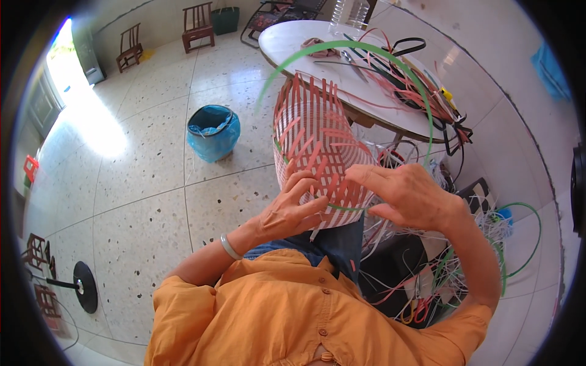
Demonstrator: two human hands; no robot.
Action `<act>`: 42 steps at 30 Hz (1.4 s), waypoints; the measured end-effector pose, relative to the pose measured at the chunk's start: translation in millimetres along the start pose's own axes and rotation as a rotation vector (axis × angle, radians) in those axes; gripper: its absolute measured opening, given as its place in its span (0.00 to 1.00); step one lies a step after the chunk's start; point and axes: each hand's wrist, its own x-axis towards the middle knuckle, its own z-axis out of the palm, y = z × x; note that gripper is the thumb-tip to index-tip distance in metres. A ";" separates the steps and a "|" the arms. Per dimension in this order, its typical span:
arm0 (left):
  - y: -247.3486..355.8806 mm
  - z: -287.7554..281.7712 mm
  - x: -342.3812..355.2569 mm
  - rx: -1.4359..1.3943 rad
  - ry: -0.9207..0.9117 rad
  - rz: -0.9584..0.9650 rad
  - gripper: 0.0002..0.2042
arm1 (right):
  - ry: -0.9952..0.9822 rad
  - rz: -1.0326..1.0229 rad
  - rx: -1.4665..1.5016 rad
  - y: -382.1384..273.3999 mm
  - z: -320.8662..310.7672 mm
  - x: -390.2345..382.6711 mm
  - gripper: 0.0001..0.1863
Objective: The person weaves a plastic basket by folding and tucking upright plastic strips into the woven body, then positions a green strip along the rim and folds the remaining vertical strips over it by hand.
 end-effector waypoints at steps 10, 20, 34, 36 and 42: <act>-0.2 2.4 0.8 -0.048 0.062 -0.002 0.20 | -0.074 -0.111 -0.211 -16.0 -6.5 5.2 0.19; -0.3 0.6 2.1 -0.027 0.025 -0.007 0.20 | -0.087 -0.011 -0.246 -23.4 -7.6 9.7 0.28; 1.7 -0.6 6.3 0.029 0.008 -0.015 0.20 | -0.143 0.026 -0.427 -25.8 -6.2 19.9 0.04; 1.4 -0.8 6.2 0.025 0.010 -0.018 0.20 | -0.168 0.018 -0.443 -25.7 -8.0 21.4 0.05; 2.6 -1.1 6.1 0.022 -0.004 -0.018 0.20 | -0.293 0.069 -0.293 -21.0 -11.6 23.5 0.07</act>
